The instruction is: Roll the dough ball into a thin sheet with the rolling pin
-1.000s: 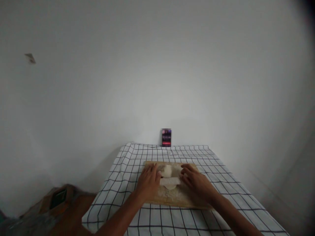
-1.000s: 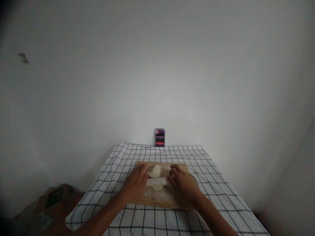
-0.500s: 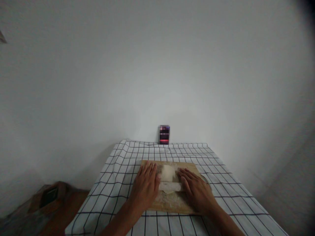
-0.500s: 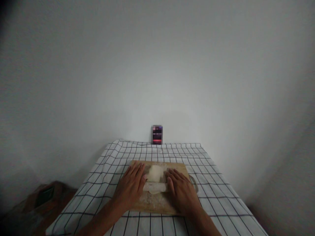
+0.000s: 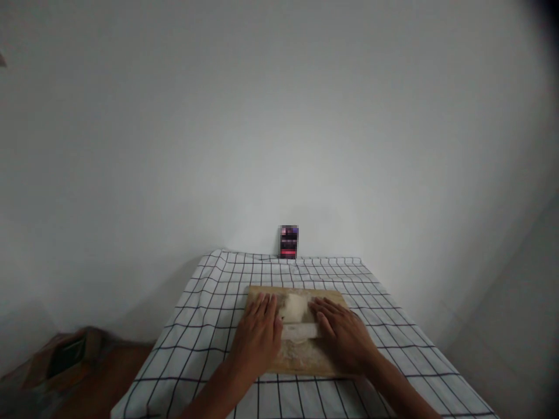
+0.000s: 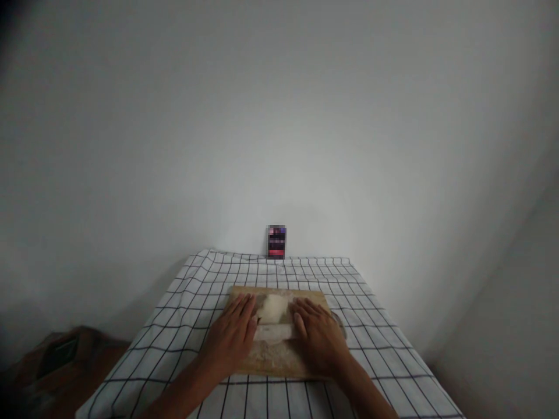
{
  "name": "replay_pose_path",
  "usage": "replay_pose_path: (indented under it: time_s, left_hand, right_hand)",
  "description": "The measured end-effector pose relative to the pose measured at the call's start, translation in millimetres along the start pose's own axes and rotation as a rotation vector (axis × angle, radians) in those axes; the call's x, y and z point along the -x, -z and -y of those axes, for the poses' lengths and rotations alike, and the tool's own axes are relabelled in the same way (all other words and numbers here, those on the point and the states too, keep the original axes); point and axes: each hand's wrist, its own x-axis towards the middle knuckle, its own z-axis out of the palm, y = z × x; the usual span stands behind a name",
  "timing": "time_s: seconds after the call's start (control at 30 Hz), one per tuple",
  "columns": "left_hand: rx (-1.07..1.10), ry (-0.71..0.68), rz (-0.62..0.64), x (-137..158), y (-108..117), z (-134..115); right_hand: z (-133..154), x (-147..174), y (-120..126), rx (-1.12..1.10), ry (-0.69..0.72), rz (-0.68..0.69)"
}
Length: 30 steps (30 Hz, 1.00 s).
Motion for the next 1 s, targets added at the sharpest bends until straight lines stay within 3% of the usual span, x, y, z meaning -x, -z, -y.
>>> replay_pose_path:
  time_s: [0.2,0.33,0.57,1.0]
  left_hand:
    - [-0.018,0.112,0.052,-9.4,-3.1,-4.3]
    - [-0.019,0.104,0.041,-8.2,-0.8,-7.7]
    - [-0.022,0.024,0.027,-4.3,9.2,-10.7]
    - [0.001,-0.081,0.082,26.3,51.9,-31.4]
  right_hand:
    - [-14.2,-52.0,6.8,0.021,0.079,0.167]
    - [-17.1,-57.6,7.9,0.012,0.111,0.205]
    - [-11.0,-21.4,2.6,0.037,0.095,0.046]
    - [11.0,54.9,-5.7,0.015,0.09,-0.187]
